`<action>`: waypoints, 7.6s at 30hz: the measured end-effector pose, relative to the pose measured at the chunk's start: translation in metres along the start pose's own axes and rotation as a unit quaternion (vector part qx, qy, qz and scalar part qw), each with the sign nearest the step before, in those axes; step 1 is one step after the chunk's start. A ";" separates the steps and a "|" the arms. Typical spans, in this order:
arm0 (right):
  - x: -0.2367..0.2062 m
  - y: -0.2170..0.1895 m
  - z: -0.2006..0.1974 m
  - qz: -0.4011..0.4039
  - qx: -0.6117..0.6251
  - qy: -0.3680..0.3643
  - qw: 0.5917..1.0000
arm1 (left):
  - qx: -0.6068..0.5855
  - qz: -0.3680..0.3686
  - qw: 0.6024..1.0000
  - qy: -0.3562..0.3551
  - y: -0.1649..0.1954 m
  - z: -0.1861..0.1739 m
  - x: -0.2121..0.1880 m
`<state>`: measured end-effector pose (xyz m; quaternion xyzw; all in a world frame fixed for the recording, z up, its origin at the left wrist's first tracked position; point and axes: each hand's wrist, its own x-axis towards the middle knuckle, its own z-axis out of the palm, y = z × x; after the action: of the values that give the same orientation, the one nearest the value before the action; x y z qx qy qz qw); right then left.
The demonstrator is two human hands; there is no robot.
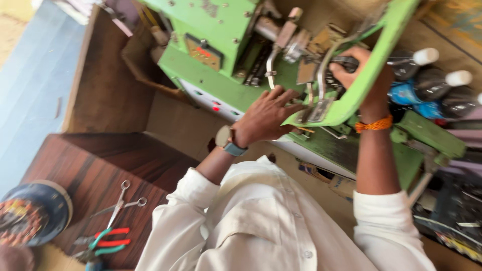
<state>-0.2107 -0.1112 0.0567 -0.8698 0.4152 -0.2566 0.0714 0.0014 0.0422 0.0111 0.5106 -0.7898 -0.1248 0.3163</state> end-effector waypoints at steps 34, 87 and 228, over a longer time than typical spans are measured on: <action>-0.011 0.022 0.004 -0.036 -0.013 -0.016 0.999 | -0.211 -0.312 0.776 0.506 -0.159 0.057 -0.080; -0.003 0.003 -0.007 -0.001 0.011 -0.041 0.999 | -0.117 -0.345 0.831 0.420 -0.171 0.052 -0.073; -0.036 0.123 0.055 -0.005 0.380 0.177 0.908 | 0.261 -0.583 0.769 0.000 0.024 0.171 -0.330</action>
<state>-0.2864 -0.1679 -0.0459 -0.7193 0.2878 -0.5453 0.3199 -0.0311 0.3235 -0.2305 0.9358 -0.3424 -0.0745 0.0376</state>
